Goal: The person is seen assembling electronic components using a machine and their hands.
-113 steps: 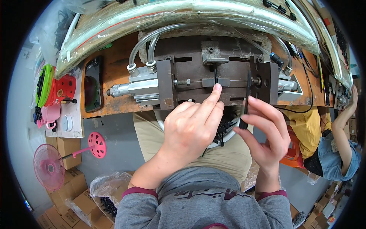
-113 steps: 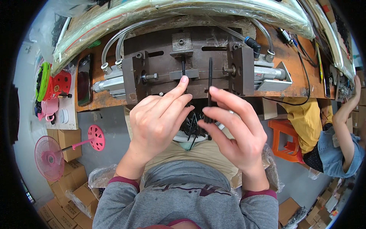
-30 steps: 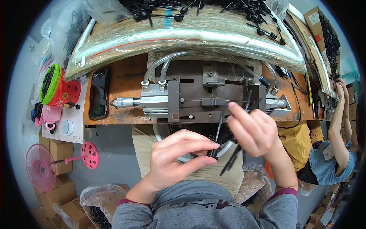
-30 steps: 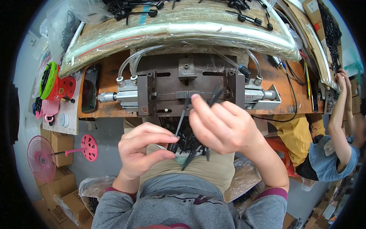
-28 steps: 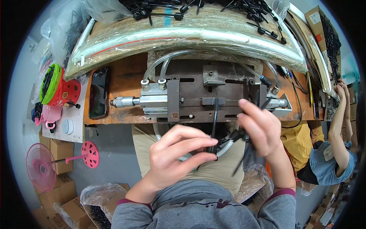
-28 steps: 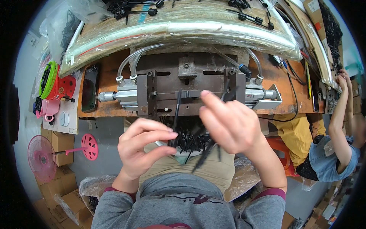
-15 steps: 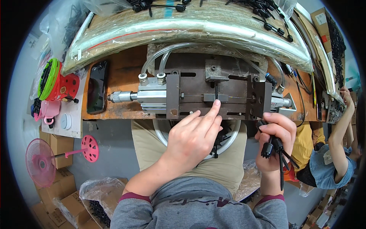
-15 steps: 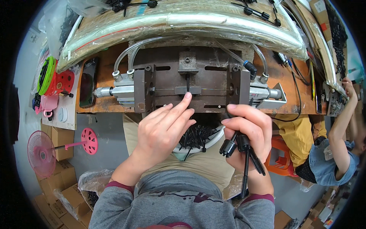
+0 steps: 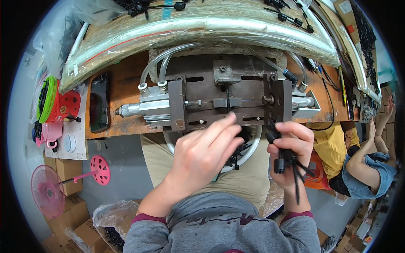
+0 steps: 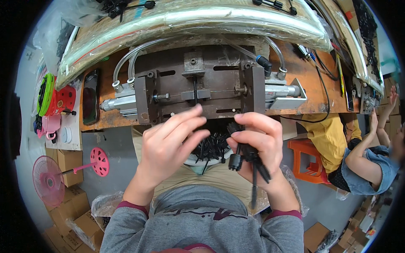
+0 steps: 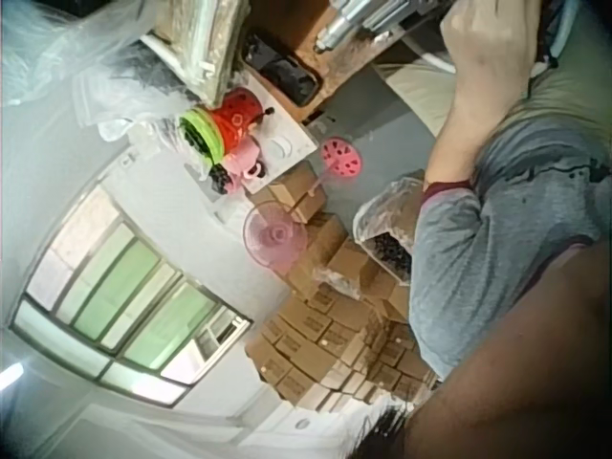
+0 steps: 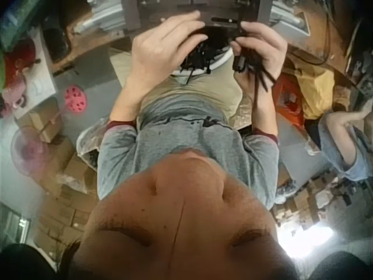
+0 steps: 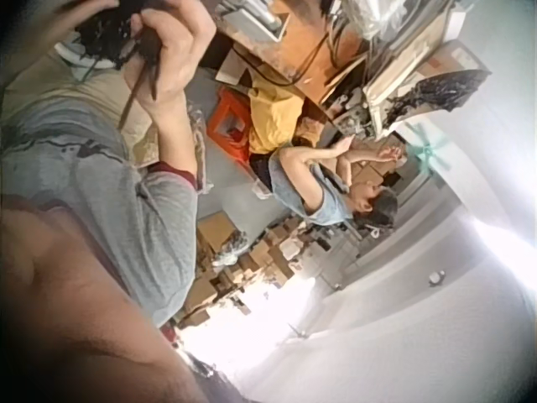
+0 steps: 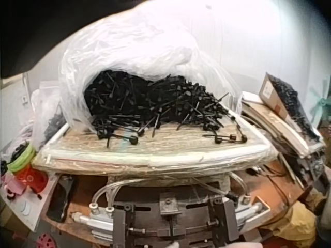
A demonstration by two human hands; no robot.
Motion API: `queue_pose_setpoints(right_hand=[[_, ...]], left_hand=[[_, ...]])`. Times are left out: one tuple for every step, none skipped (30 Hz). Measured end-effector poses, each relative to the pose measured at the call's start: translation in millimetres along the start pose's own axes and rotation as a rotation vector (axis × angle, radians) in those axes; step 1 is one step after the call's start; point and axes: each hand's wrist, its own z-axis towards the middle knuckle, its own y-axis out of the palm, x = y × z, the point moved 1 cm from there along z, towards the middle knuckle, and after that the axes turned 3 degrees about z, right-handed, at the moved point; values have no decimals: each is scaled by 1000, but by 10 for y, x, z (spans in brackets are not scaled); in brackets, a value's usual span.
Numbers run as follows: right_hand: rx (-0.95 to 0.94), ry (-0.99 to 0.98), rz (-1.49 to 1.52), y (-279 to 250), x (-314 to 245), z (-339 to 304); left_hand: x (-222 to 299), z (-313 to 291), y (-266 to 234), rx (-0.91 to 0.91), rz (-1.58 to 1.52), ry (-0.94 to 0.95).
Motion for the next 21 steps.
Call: queue_pose_setpoints(right_hand=[[8, 0, -3, 31, -15, -24], [-23, 0, -27, 36, -46, -17], [22, -140, -13, 84, -6, 9], [-29, -174, -27, 91, -14, -1], [-80, -209, -40, 96, -26, -15], [-103, -190, -9, 118, -44, -34], [-114, -155, -1, 127, -47, -35], [-124, -120, 7, 133, -50, -34], [-135, -85, 14, 140, -55, -32], [-125, -45, 89, 167, -72, -28], [-109, -65, 91, 181, -81, 0], [-93, -85, 93, 187, -81, 46], [-78, -107, 98, 191, -84, 78], [-79, -82, 126, 174, -82, 86], [-65, -32, 168, 169, -65, 55], [-50, 20, 206, 154, -63, 9], [-34, 71, 245, 145, -66, -20], [-10, 133, 384, 131, -87, -8], [20, 169, 443, 136, -91, 4], [51, 205, 501, 147, -92, 18], [82, 241, 559, 156, -83, 28]], left_hand=[[29, -38, -16, 15, -152, -36], [84, -59, -44, 30, -324, -16], [145, -63, -87, -3, -410, -24], [205, -61, -141, -35, -495, -34], [237, -62, -167, -66, -580, -44], [225, -65, -137, -42, -554, -7], [197, -71, -118, -20, -523, 19], [172, -76, -103, 2, -491, 44], [162, -79, -99, 23, -460, 71], [167, -97, -101, 28, -465, 30], [183, -124, -106, 34, -471, -10], [190, -140, -106, 39, -476, -50], [179, -141, -100, 72, -415, -22], [161, -138, -85, 104, -353, 6], [145, -144, -73, 136, -291, 34], [134, -151, -63, 133, -281, 31], [120, -160, -53, 130, -270, 28], [111, -166, -46, 128, -260, 25], [99, -164, -37, 154, -176, 46], [82, -149, -27, 180, -92, 67], [65, -132, -15, 205, -9, 89]])
